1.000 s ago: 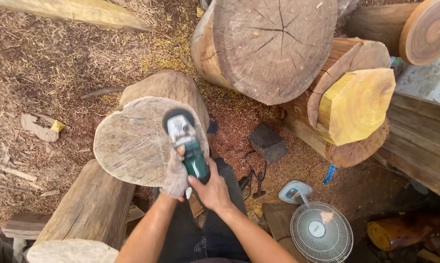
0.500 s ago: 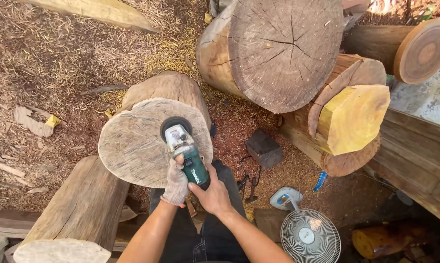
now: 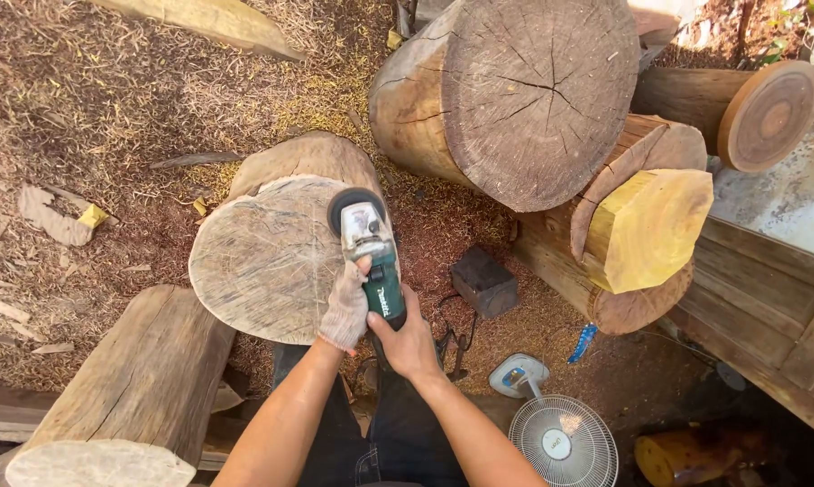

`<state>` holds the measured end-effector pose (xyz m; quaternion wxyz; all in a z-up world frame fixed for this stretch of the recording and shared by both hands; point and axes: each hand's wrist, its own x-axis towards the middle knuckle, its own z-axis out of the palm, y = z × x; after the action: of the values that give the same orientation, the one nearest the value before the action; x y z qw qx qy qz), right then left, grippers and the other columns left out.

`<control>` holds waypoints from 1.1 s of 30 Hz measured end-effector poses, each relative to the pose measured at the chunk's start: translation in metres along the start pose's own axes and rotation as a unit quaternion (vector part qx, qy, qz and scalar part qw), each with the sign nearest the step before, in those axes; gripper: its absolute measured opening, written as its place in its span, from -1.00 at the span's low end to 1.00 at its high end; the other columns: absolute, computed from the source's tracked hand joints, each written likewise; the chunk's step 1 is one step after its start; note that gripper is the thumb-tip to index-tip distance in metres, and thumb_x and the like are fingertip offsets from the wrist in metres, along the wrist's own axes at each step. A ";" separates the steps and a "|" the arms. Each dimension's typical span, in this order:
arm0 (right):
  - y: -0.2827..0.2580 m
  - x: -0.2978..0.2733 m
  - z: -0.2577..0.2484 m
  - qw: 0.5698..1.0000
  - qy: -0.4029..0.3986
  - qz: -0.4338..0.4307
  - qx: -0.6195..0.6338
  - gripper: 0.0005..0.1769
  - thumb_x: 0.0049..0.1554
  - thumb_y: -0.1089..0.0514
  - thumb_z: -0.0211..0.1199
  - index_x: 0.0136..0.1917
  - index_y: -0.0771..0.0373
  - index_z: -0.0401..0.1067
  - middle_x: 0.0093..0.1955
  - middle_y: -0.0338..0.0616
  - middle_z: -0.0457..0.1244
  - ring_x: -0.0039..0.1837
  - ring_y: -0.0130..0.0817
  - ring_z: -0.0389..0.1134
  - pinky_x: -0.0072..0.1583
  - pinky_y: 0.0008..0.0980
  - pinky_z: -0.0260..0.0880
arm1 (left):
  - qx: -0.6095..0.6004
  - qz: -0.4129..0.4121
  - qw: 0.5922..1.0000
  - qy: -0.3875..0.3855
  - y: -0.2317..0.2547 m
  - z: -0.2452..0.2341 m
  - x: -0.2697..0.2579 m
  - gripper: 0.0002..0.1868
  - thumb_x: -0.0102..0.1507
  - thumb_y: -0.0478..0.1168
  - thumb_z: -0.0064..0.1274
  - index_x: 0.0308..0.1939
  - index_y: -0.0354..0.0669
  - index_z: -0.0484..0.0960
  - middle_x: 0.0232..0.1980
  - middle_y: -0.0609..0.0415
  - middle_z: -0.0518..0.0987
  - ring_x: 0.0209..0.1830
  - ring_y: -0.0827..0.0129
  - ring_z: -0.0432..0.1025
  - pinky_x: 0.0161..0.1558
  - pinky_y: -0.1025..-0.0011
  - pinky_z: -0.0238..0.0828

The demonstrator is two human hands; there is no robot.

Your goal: The person sands a large tree trunk section using an angle grinder.

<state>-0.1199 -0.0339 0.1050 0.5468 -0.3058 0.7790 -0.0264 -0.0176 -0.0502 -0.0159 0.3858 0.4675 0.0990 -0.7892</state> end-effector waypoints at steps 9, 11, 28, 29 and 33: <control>0.012 -0.002 0.001 0.999 0.023 -0.047 0.004 -0.12 0.08 -0.10 0.33 0.52 0.24 0.08 0.26 0.20 0.35 0.30 0.04 0.41 0.27 -0.12 0.36 | 0.064 0.015 0.998 0.011 0.002 0.008 -0.011 -0.47 0.22 0.09 0.18 -0.01 -0.34 0.62 -0.25 0.04 0.63 -0.37 0.38 0.54 -0.31 0.38 0.54; 0.006 0.011 0.006 0.998 0.030 -0.056 -0.014 -0.11 0.08 -0.11 0.34 0.53 0.25 0.08 0.26 0.23 0.34 0.31 0.06 0.40 0.28 -0.12 0.36 | 0.041 0.025 0.999 0.011 0.006 0.000 0.007 -0.47 0.22 0.09 0.19 -0.01 -0.34 0.61 -0.24 0.04 0.63 -0.36 0.38 0.54 -0.30 0.38 0.54; -0.014 0.015 0.016 0.996 -0.007 -0.067 -0.052 -0.08 0.10 -0.16 0.33 0.55 0.23 0.04 0.24 0.25 0.34 0.30 0.07 0.40 0.27 -0.12 0.34 | -0.073 0.027 0.997 0.022 0.015 -0.016 0.017 -0.55 0.22 0.01 0.21 -0.02 -0.28 0.60 -0.26 0.07 0.62 -0.39 0.39 0.53 -0.31 0.40 0.54; -0.011 0.012 0.018 0.997 0.003 -0.054 -0.056 -0.08 0.09 -0.17 0.32 0.55 0.23 0.05 0.22 0.25 0.35 0.30 0.06 0.40 0.27 -0.13 0.36 | -0.056 0.022 0.998 0.023 0.013 -0.016 0.013 -0.56 0.21 0.01 0.22 -0.02 -0.27 0.60 -0.25 0.07 0.63 -0.39 0.40 0.54 -0.31 0.41 0.54; 0.003 0.018 0.016 0.996 0.026 -0.078 -0.045 -0.09 0.09 -0.19 0.31 0.53 0.24 0.09 0.23 0.25 0.37 0.29 0.06 0.42 0.26 -0.13 0.38 | -0.039 0.017 0.999 0.002 0.012 -0.008 0.018 -0.54 0.20 0.01 0.23 0.00 -0.29 0.62 -0.23 0.07 0.64 -0.37 0.39 0.54 -0.29 0.40 0.55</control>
<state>-0.1115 -0.0360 0.0825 0.5081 -0.3893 0.7672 -0.0420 -0.0091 -0.0633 -0.0321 0.4172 0.4552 0.1223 -0.7770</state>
